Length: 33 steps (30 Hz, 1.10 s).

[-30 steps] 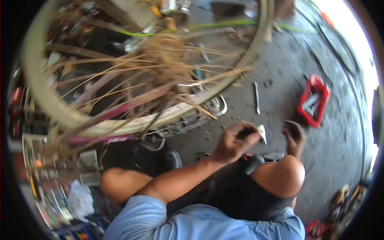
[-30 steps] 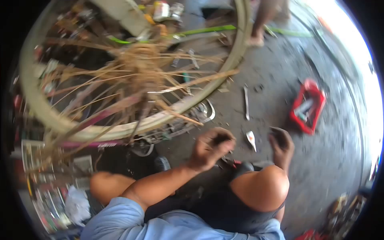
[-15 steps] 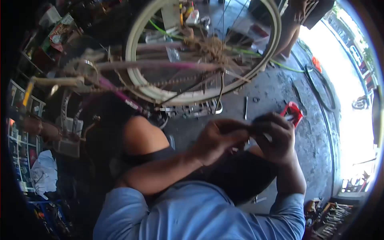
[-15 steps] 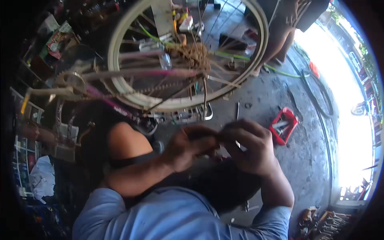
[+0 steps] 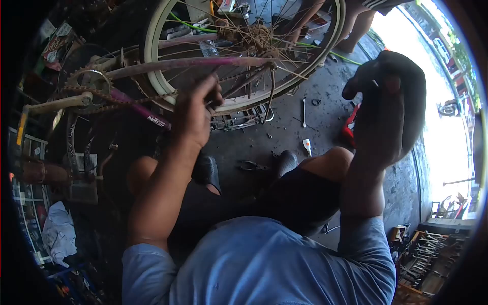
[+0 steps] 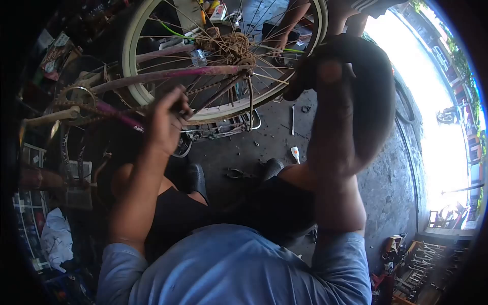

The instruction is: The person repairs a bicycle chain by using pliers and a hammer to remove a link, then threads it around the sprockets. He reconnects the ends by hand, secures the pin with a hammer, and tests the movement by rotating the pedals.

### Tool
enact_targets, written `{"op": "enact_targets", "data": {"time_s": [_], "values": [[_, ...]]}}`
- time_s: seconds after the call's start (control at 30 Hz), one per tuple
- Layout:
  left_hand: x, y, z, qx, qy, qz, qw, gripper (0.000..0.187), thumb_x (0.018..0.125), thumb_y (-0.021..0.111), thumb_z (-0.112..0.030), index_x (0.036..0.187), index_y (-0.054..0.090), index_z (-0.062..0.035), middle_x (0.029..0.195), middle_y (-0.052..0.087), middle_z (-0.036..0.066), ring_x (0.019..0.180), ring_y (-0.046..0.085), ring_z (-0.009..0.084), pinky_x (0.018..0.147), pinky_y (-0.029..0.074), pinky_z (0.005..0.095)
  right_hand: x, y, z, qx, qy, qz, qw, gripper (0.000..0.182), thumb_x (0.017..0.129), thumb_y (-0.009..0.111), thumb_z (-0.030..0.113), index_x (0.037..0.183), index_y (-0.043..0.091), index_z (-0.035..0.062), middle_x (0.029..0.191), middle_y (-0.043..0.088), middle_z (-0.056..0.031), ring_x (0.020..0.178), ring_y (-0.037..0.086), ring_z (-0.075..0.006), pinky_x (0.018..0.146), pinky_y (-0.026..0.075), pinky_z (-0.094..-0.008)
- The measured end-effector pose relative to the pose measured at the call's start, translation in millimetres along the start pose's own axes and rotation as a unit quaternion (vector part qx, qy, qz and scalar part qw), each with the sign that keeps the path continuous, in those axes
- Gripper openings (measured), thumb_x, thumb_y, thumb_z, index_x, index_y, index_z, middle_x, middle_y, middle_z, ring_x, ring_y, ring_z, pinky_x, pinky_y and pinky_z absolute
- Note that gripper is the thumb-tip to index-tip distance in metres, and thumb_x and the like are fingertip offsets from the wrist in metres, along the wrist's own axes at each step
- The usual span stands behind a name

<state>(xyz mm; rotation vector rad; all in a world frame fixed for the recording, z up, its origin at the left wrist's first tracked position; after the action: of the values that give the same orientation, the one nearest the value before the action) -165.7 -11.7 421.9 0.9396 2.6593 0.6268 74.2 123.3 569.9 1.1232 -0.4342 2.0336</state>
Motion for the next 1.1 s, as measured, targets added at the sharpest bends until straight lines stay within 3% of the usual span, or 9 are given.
{"op": "enact_targets", "data": {"time_s": [0.1,0.27,0.4,0.73,0.8,0.9,0.97,1.03,1.1], "values": [[41,-43,97,0.166,-0.126,-0.012,0.978,0.015,0.097,0.069,-0.017,0.103,0.067,-0.0042,0.083,0.067,0.005,0.071,0.064,0.0149,0.066,0.054,0.0323,-6,1,-46,-0.062,-0.040,-0.026,0.997,0.027,0.106,0.054,0.015,0.116,0.056,-0.0097,0.092,0.062,-0.0146,0.074,0.063,-0.0207,0.065,0.053,-0.0317],[59,3,65,0.556,0.436,-0.023,0.707,0.023,0.097,0.065,-0.018,0.116,0.068,-0.0057,0.099,0.068,0.014,0.093,0.066,0.0344,0.086,0.051,0.0469,-14,-9,-138,-0.009,0.182,-0.052,0.982,0.022,0.104,0.059,0.015,0.112,0.060,-0.0045,0.092,0.063,-0.0088,0.076,0.063,-0.0152,0.069,0.053,-0.0299],[88,12,68,0.684,0.395,0.004,0.613,0.025,0.096,0.063,-0.020,0.117,0.068,-0.0071,0.109,0.066,0.018,0.104,0.062,0.0401,0.091,0.047,0.0498,-16,-1,-178,-0.045,0.208,0.015,0.977,0.011,0.100,0.064,0.009,0.103,0.062,-0.0006,0.089,0.062,-0.0046,0.077,0.060,-0.0104,0.069,0.051,-0.0272],[63,-20,112,0.472,0.257,-0.032,0.843,0.022,0.095,0.066,-0.016,0.112,0.065,-0.0016,0.110,0.064,0.016,0.106,0.061,0.0335,0.095,0.046,0.0461,-13,-18,-232,-0.226,0.275,0.134,0.925,0.014,0.094,0.065,0.013,0.100,0.066,0.0001,0.089,0.068,-0.0152,0.082,0.068,-0.0280,0.077,0.055,-0.0391],[65,-37,138,0.357,0.159,-0.083,0.917,0.024,0.098,0.067,-0.019,0.110,0.067,0.0011,0.107,0.066,0.015,0.099,0.064,0.0289,0.091,0.050,0.0408,-35,2,-229,-0.125,0.341,0.454,0.814,0.018,0.094,0.064,0.018,0.102,0.068,0.0020,0.090,0.071,-0.0152,0.082,0.068,-0.0299,0.080,0.055,-0.0402],[59,-39,139,0.352,0.131,-0.074,0.924,0.022,0.098,0.067,-0.018,0.111,0.065,0.0005,0.108,0.066,0.015,0.098,0.065,0.0278,0.089,0.051,0.0410,-98,38,-254,-0.174,0.353,0.551,0.736,0.021,0.096,0.062,0.023,0.103,0.069,0.0055,0.097,0.073,-0.0172,0.093,0.072,-0.0341,0.092,0.054,-0.0457],[53,-32,121,0.348,0.149,-0.070,0.923,0.021,0.097,0.066,-0.016,0.111,0.065,-0.0001,0.109,0.066,0.014,0.100,0.064,0.0288,0.091,0.050,0.0418,-150,60,-284,-0.349,0.033,0.705,0.616,0.022,0.095,0.061,0.024,0.104,0.070,0.0063,0.101,0.072,-0.0245,0.115,0.066,-0.0388,0.106,0.048,-0.0470],[51,-21,92,0.338,0.173,-0.063,0.923,0.020,0.097,0.066,-0.015,0.111,0.064,-0.0007,0.109,0.066,0.014,0.102,0.063,0.0297,0.094,0.049,0.0426,-155,71,-294,-0.311,0.188,0.584,0.726,0.024,0.092,0.063,0.022,0.108,0.070,0.0049,0.108,0.069,-0.0270,0.124,0.059,-0.0414,0.111,0.044,-0.0474],[47,1,51,0.495,0.333,-0.018,0.802,0.015,0.099,0.063,-0.012,0.111,0.065,-0.0037,0.105,0.064,0.011,0.100,0.062,0.0268,0.092,0.048,0.0397,-149,74,-292,-0.258,0.328,0.434,0.798,0.027,0.090,0.065,0.019,0.111,0.070,0.0035,0.116,0.066,-0.0295,0.133,0.052,-0.0439,0.115,0.040,-0.0478]]}}
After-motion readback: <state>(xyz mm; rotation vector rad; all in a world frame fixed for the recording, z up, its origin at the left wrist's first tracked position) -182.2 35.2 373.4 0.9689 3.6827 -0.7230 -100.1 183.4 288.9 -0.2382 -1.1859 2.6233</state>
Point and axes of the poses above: each hand's wrist, its own x-axis towards the middle knuckle, its own y-axis out of the palm, z = x × y, the point moved 4 cm from there along x, towards the middle knuckle
